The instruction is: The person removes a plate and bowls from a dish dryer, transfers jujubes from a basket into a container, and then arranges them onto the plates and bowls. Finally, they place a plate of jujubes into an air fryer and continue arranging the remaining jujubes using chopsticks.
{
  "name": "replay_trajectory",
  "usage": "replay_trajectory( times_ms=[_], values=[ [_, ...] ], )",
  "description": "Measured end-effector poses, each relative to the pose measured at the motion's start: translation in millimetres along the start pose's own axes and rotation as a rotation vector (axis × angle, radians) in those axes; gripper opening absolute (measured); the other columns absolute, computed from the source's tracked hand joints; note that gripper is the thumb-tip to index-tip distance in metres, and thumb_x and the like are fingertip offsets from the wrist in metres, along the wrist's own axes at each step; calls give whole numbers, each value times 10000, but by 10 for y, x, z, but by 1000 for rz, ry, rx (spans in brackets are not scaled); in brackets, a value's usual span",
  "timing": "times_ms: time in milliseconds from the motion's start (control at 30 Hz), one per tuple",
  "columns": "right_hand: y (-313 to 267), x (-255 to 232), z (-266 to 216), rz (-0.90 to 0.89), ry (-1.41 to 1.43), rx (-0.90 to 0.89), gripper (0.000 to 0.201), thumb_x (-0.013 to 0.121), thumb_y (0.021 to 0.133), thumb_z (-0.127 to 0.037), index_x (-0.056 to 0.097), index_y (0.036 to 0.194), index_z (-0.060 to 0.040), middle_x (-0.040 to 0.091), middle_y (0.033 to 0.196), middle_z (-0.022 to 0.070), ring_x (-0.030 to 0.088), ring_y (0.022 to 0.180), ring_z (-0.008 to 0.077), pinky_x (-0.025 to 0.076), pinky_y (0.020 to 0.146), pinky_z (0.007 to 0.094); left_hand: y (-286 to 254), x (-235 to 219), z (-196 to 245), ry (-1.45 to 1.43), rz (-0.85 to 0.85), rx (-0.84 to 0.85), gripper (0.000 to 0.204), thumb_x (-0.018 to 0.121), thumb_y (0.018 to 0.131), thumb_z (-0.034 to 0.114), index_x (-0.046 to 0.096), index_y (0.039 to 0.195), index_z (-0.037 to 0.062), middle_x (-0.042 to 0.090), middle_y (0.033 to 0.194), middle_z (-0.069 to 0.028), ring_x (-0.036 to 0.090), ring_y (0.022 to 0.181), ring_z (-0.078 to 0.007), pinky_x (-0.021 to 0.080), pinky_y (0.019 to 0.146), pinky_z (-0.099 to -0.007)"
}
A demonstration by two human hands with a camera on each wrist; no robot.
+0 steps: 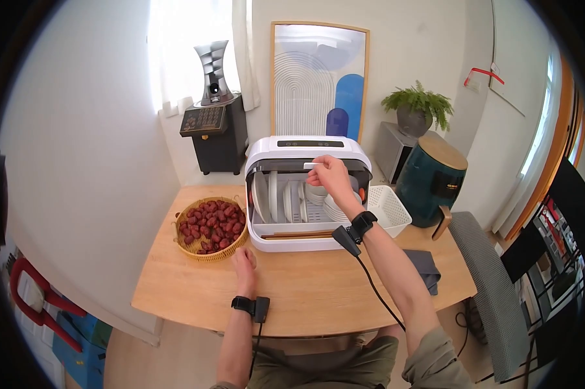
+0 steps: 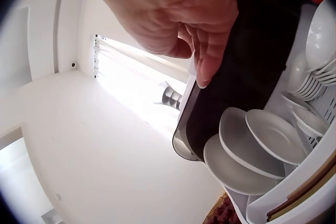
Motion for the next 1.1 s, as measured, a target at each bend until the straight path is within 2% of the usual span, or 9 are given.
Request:
replay_trajectory(
  times_ms=[333,400,433,500,633,833,1000,1100],
  values=[
    [-25,-1,-63,34,-139,-23,284,495,863,-62,582,1107,54,679,827,122,684,688,161,557,626,270,1,2,-24,-4,-9,-18,346,390,947,236,354,621,127,310,551,34,273,462,-78,185,439,-261],
    [-122,-9,-89,34,-29,-108,268,515,872,-74,581,1101,48,671,819,93,647,650,128,531,591,254,8,-4,-33,-7,-28,-17,341,397,947,237,352,626,130,307,557,35,275,467,-77,186,442,-261],
    [-233,-32,-104,36,-29,-107,268,515,872,-74,581,1101,48,671,819,93,647,650,128,531,591,254,5,-10,-36,-6,-29,-19,341,397,947,237,352,626,130,307,557,35,275,467,-77,186,442,-261],
    [-521,-182,-65,66,207,-45,206,540,897,-95,606,1053,23,658,803,66,591,597,103,485,546,230,7,-14,-54,-42,0,-43,335,402,948,239,354,634,134,309,565,35,272,469,-77,186,444,-259],
    [-1026,-607,493,128,549,126,141,551,934,-128,644,971,-28,590,711,2,504,535,63,408,495,207,6,20,-32,-39,29,-60,364,381,933,237,353,589,119,309,526,21,284,446,-93,186,438,-278],
    [-1646,-1085,1238,298,516,287,134,565,930,-149,641,931,-39,565,677,-17,479,519,52,374,478,197,-20,29,-10,5,-11,-60,367,376,952,266,360,614,125,325,548,22,314,475,-89,204,451,-266],
    [-1811,-1276,1572,358,407,367,127,579,924,-163,635,891,-54,562,669,-16,480,523,53,371,480,197,30,-9,-118,-25,-43,-121,370,387,961,277,364,623,129,326,555,24,305,478,-84,204,452,-264],
    [-1837,-1326,1764,357,374,387,125,579,923,-162,629,881,-56,564,675,-13,487,533,60,377,489,200,16,13,-119,11,-58,-84,341,409,957,264,363,640,146,319,547,44,280,456,-73,187,424,-256]
  ],
)
Point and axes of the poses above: each hand's wrist, its own y-axis towards the middle knuckle, its own x-axis out of the palm, z = x × y, the point moved 4 cm from there along y, towards the middle knuckle
